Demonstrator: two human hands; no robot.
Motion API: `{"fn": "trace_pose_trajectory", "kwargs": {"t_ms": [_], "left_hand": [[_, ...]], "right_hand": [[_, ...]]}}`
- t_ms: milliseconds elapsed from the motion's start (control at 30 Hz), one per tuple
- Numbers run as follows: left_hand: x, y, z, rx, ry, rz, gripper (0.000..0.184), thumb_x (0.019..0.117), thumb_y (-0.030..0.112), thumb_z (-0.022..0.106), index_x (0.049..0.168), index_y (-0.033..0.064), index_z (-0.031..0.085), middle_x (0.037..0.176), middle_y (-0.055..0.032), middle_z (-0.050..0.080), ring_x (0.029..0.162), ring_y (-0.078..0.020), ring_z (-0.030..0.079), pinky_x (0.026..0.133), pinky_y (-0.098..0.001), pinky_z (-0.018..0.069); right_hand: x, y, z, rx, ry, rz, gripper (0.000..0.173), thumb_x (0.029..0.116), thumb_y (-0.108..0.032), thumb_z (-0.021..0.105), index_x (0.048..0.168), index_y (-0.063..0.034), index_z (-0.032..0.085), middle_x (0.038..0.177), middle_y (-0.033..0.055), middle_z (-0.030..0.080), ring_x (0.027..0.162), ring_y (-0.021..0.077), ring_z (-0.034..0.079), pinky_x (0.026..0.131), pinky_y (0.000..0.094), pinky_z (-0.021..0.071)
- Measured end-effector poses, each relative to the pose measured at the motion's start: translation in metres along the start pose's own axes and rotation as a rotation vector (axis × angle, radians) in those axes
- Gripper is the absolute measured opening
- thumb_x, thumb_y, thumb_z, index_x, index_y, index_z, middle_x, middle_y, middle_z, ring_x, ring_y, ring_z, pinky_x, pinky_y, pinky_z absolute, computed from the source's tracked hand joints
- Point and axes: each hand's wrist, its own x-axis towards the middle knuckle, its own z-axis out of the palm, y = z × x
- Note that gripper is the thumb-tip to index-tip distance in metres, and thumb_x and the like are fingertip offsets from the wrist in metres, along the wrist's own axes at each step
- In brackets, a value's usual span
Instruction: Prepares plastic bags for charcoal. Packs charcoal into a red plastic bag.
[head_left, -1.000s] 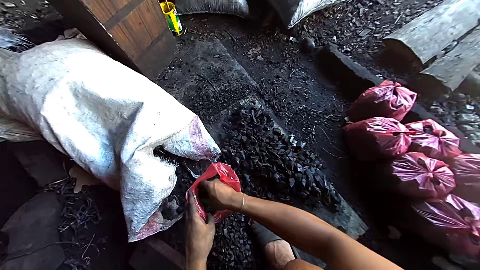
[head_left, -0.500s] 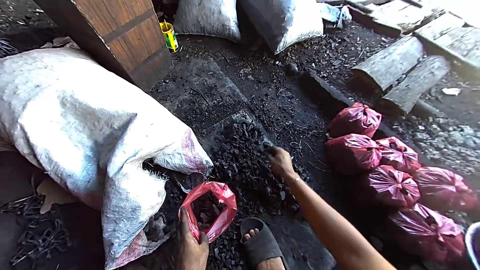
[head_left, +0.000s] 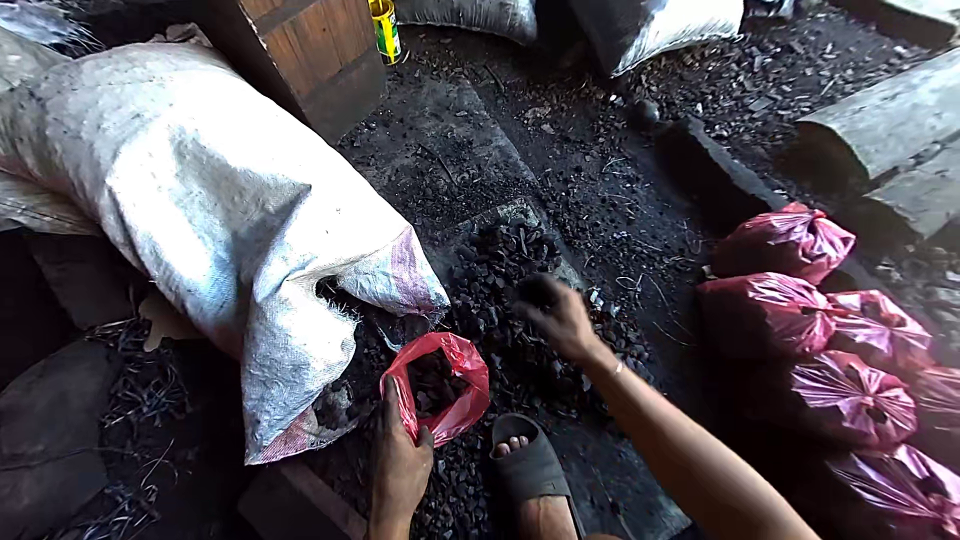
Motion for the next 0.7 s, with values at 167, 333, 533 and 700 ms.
{"fn": "trace_pose_trajectory", "kwargs": {"t_ms": [167, 333, 533, 700], "left_hand": [[0.006, 0.006, -0.005, -0.002, 0.02, -0.005, 0.106, 0.0713, 0.007, 0.079, 0.162, 0.0063, 0.024, 0.157, -0.0215, 0.041, 0.141, -0.037, 0.047, 0.113, -0.0546, 0.044], [0.007, 0.012, -0.011, 0.056, 0.012, -0.018, 0.101, 0.0734, 0.008, 0.077, 0.161, 0.0055, 0.026, 0.158, -0.0204, 0.041, 0.143, -0.0339, 0.045, 0.115, -0.0503, 0.0426], [0.007, 0.013, -0.007, 0.077, -0.013, -0.027, 0.101, 0.0744, 0.007, 0.076, 0.162, 0.0061, 0.026, 0.158, -0.0202, 0.041, 0.141, -0.0343, 0.047, 0.113, -0.0504, 0.0438], [0.008, 0.003, -0.003, 0.072, 0.017, 0.033, 0.102, 0.0725, 0.008, 0.078, 0.161, 0.0058, 0.027, 0.157, -0.0226, 0.042, 0.141, -0.0377, 0.047, 0.112, -0.0535, 0.044]], "right_hand": [[-0.043, -0.071, 0.096, -0.022, -0.538, -0.275, 0.035, 0.0936, -0.035, 0.073, 0.122, -0.0149, 0.066, 0.113, 0.0006, 0.071, 0.099, 0.0129, 0.069, 0.089, 0.0395, 0.0608], [-0.027, -0.057, 0.176, -0.481, -0.552, -0.217, 0.032, 0.0963, -0.03, 0.062, 0.123, -0.0126, 0.065, 0.127, 0.0103, 0.067, 0.119, 0.0336, 0.064, 0.089, 0.0564, 0.057], [-0.016, -0.026, 0.201, -0.553, -0.562, -0.192, 0.03, 0.1019, -0.026, 0.053, 0.125, -0.0141, 0.067, 0.134, 0.0112, 0.066, 0.129, 0.038, 0.058, 0.098, 0.0622, 0.0502], [-0.07, -0.025, 0.142, -0.332, -0.256, -0.261, 0.029, 0.1025, -0.037, 0.057, 0.127, -0.0287, 0.07, 0.13, -0.0067, 0.068, 0.126, 0.0159, 0.059, 0.107, 0.0391, 0.05]]}}
